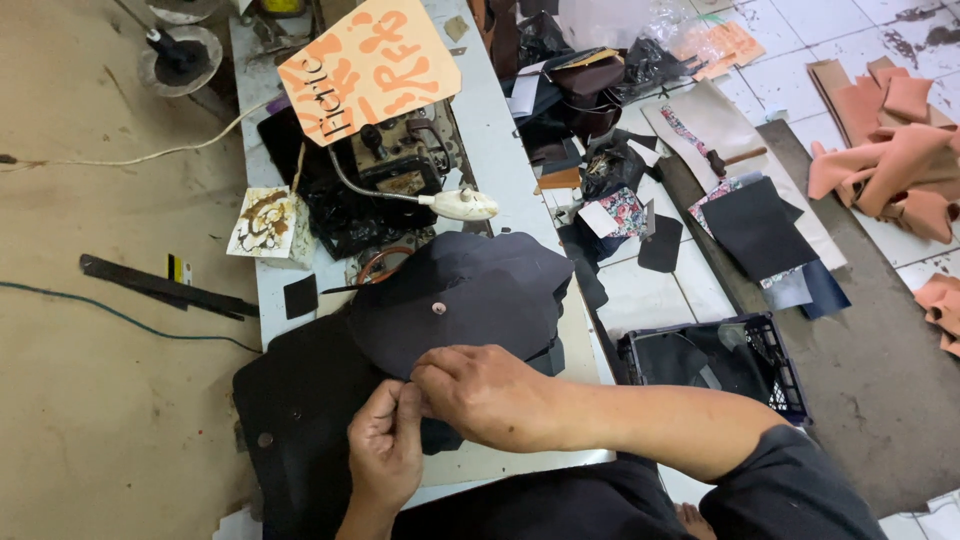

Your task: Peeling off protective green backing from leather pieces and organizing them on a workbench.

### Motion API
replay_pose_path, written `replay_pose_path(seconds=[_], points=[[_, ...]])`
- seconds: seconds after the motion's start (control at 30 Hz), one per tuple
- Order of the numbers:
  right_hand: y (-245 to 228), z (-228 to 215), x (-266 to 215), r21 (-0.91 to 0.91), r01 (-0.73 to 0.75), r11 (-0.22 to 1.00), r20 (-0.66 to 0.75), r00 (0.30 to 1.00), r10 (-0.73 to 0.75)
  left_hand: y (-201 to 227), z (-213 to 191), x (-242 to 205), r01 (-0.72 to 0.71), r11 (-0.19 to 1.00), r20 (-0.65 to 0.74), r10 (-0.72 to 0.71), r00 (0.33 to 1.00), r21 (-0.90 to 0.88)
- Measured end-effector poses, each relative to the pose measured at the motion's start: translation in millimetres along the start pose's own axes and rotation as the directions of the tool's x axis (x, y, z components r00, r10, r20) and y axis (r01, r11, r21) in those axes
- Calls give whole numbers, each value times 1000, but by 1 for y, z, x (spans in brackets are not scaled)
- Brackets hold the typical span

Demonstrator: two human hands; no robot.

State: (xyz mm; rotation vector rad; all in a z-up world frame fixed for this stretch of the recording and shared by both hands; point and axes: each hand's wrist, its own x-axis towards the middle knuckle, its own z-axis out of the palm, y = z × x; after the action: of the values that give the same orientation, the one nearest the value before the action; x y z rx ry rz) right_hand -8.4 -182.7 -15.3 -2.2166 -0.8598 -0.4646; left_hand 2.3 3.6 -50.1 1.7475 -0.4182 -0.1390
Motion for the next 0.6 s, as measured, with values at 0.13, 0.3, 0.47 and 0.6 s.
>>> replay_pose_path(seconds=[0.13, 0.3, 0.47, 0.6], points=[[-5, -15, 6, 43, 26, 999, 9, 1000, -26, 11, 0, 4, 94, 977, 7, -94, 996, -191], [3, -4, -4, -23, 14, 1000, 33, 999, -13, 29, -4, 8, 183, 981, 90, -177, 980, -60], [5, 5, -5, -137, -6, 991, 29, 1000, 10, 28, -7, 7, 365, 918, 100, -353, 930, -155], [6, 24, -10, -323, 24, 946, -10, 1000, -29, 27, -7, 8, 453, 871, 67, -449, 891, -191]])
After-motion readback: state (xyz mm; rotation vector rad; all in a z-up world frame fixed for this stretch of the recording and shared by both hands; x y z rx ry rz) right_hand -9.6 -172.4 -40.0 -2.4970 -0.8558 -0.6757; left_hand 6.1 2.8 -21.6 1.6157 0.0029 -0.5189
